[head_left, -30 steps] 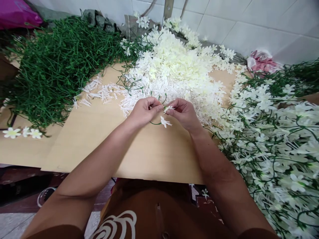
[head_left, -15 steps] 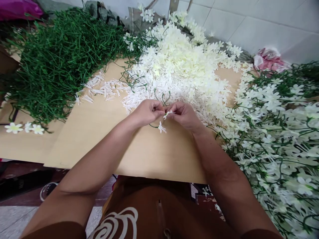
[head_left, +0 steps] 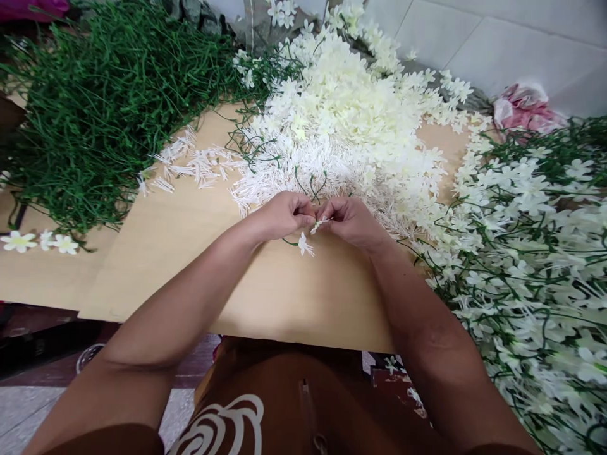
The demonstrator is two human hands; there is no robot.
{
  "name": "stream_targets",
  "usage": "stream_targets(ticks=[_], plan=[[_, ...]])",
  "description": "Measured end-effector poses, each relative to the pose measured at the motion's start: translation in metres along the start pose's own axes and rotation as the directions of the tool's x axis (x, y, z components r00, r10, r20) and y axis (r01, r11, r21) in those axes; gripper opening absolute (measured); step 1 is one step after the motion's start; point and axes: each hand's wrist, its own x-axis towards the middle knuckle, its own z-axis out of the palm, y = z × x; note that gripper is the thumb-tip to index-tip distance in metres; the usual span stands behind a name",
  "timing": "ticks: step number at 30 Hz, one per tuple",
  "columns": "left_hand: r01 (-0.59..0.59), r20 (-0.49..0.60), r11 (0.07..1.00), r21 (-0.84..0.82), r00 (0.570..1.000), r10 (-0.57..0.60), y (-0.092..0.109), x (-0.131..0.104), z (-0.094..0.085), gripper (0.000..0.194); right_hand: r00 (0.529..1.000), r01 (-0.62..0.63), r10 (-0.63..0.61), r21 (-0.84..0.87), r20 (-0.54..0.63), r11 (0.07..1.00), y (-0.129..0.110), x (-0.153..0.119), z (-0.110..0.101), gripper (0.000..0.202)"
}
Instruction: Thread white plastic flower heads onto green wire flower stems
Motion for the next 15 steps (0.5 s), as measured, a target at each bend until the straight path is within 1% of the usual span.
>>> stream_targets(ticks=[2, 6, 8, 10, 13, 15], plan=[[-0.004, 0.009, 1.0, 0.014, 1.0, 0.004, -0.0011, 0.0008, -0.0012, 0.011, 1.0, -0.019, 0.019, -0.055, -0.011, 0.998, -0.0015, 0.0002, 0.0003, 0.02], [-0.023, 0.03, 0.999, 0.027, 0.999, 0.022, -0.0031, 0.0009, -0.0047, 0.01, 0.996, -0.05, 0.039, -0.151, -0.078, 0.987, -0.0047, -0.0017, 0.0022, 0.019], [-0.035, 0.031, 0.999, 0.019, 0.999, 0.034, -0.0034, 0.0003, -0.0056, 0.009, 0.994, -0.06, 0.047, -0.131, -0.101, 0.99, -0.0054, -0.0031, 0.0021, 0.021], [-0.048, 0.029, 0.999, 0.011, 0.998, 0.048, -0.003, -0.0006, -0.0056, 0.008, 0.993, -0.065, 0.058, -0.077, -0.1, 0.995, -0.0051, -0.0039, 0.0002, 0.026], [-0.064, 0.048, 0.997, 0.047, 0.997, 0.062, -0.0014, -0.002, -0.0053, 0.015, 0.993, -0.052, 0.051, -0.004, -0.103, 0.999, -0.0029, -0.0039, -0.0046, 0.036], [-0.08, 0.066, 0.994, 0.077, 0.995, 0.075, -0.0006, -0.0027, -0.0052, 0.023, 0.992, -0.036, 0.037, 0.01, -0.118, 0.999, -0.0016, -0.0036, -0.0071, 0.039]])
